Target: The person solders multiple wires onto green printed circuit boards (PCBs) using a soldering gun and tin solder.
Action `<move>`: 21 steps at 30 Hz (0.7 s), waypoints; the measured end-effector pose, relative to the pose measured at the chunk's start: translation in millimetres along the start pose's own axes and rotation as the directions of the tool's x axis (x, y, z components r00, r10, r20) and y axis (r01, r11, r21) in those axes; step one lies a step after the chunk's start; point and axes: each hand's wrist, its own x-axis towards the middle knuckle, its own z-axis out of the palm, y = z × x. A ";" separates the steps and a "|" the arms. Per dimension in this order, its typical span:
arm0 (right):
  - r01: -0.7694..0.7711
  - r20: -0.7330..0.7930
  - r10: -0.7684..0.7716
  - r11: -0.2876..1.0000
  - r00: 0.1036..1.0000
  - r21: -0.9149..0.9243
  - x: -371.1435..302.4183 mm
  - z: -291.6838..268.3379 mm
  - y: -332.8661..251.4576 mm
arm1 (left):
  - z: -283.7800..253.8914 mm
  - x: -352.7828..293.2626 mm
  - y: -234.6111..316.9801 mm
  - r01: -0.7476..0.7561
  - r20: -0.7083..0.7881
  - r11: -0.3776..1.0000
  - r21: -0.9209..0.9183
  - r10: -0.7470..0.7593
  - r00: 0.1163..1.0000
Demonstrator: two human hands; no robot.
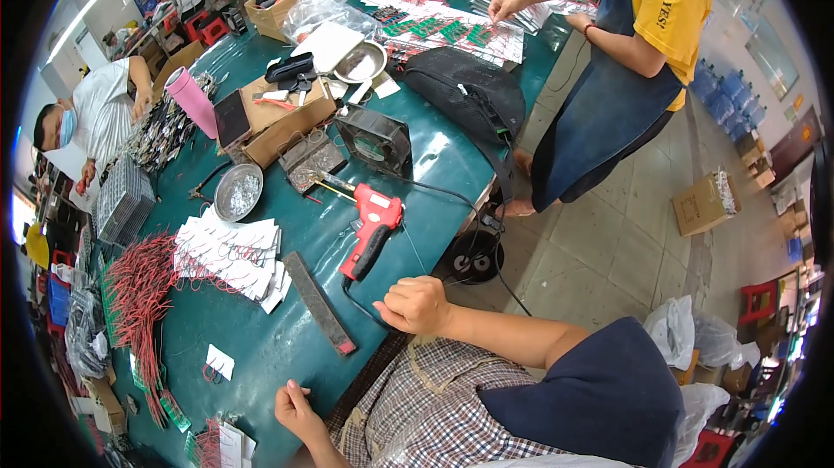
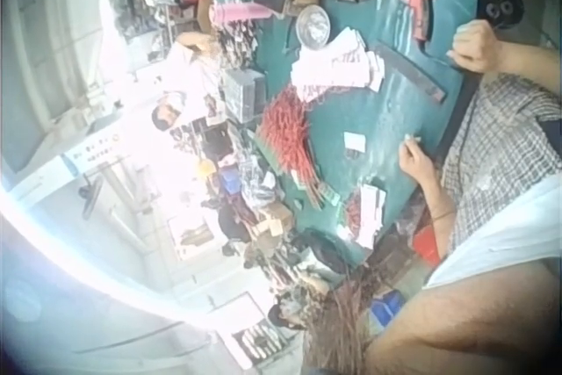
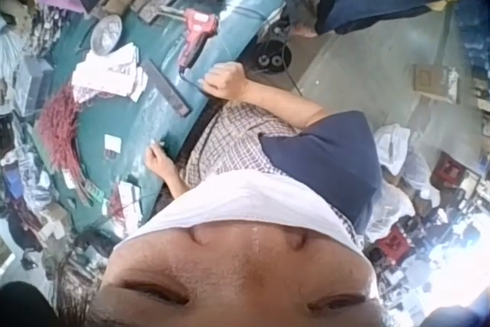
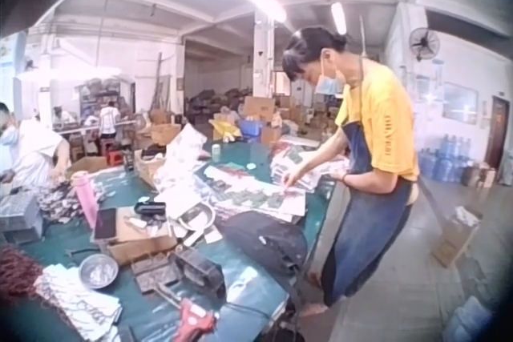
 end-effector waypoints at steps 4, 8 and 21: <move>-0.005 0.005 0.005 1.000 1.000 0.007 0.6 -0.4 0.6 | 0.5 0.0 0.6 0.014 0.011 1.000 0.009 -0.014 1.000; -0.010 0.003 0.010 1.000 1.000 0.013 0.2 -0.4 1.0 | 1.1 -0.6 5.5 0.018 0.018 1.000 0.001 -0.018 1.000; 0.012 -0.018 -0.011 0.999 1.000 0.044 2.5 -0.3 1.7 | 1.8 1.2 -2.9 -0.037 0.007 0.999 -0.021 0.038 0.999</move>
